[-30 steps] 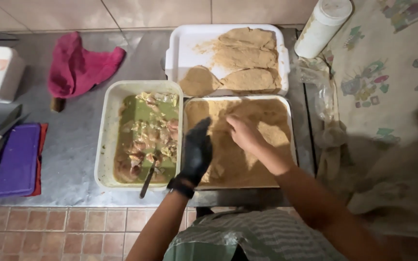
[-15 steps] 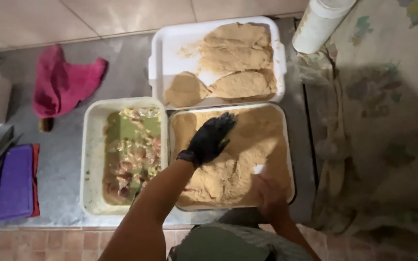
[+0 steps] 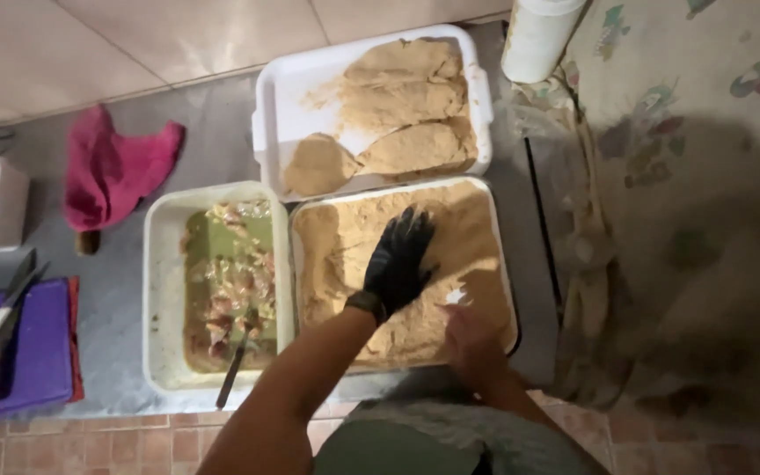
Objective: Breading marinated chicken fillets by hand and arranging them on a tray for storage or cooking.
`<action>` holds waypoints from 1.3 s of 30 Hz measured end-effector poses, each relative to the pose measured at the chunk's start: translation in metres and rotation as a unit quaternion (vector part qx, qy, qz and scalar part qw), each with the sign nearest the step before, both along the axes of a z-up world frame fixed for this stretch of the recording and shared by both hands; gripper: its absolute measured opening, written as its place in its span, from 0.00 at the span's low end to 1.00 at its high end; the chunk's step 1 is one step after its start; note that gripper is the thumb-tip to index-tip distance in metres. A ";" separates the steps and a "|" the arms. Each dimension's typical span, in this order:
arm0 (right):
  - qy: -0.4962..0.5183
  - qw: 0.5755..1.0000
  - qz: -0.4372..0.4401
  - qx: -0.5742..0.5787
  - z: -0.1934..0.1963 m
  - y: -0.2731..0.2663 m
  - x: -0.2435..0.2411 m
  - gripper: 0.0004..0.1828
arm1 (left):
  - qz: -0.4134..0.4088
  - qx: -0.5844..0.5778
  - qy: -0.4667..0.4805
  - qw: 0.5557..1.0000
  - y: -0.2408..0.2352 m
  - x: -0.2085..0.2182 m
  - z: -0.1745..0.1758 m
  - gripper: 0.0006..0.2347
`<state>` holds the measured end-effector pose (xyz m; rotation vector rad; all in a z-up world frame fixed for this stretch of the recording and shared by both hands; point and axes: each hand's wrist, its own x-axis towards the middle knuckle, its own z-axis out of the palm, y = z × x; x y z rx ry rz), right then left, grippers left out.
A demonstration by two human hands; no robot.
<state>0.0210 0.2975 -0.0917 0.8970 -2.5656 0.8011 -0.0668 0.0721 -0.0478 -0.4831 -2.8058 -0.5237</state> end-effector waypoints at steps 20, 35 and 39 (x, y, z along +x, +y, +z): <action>-0.194 0.974 -0.066 0.095 0.041 -0.100 -0.136 0.20 | 0.316 0.037 0.115 0.941 -0.065 0.063 0.039 0.25; -0.164 0.970 -0.019 0.176 0.122 -0.080 -0.102 0.17 | 0.460 -0.005 0.133 0.878 -0.126 0.172 0.087 0.23; -0.180 0.950 0.047 0.251 0.074 -0.084 -0.067 0.12 | 0.486 -0.021 0.116 0.866 -0.126 0.173 0.072 0.24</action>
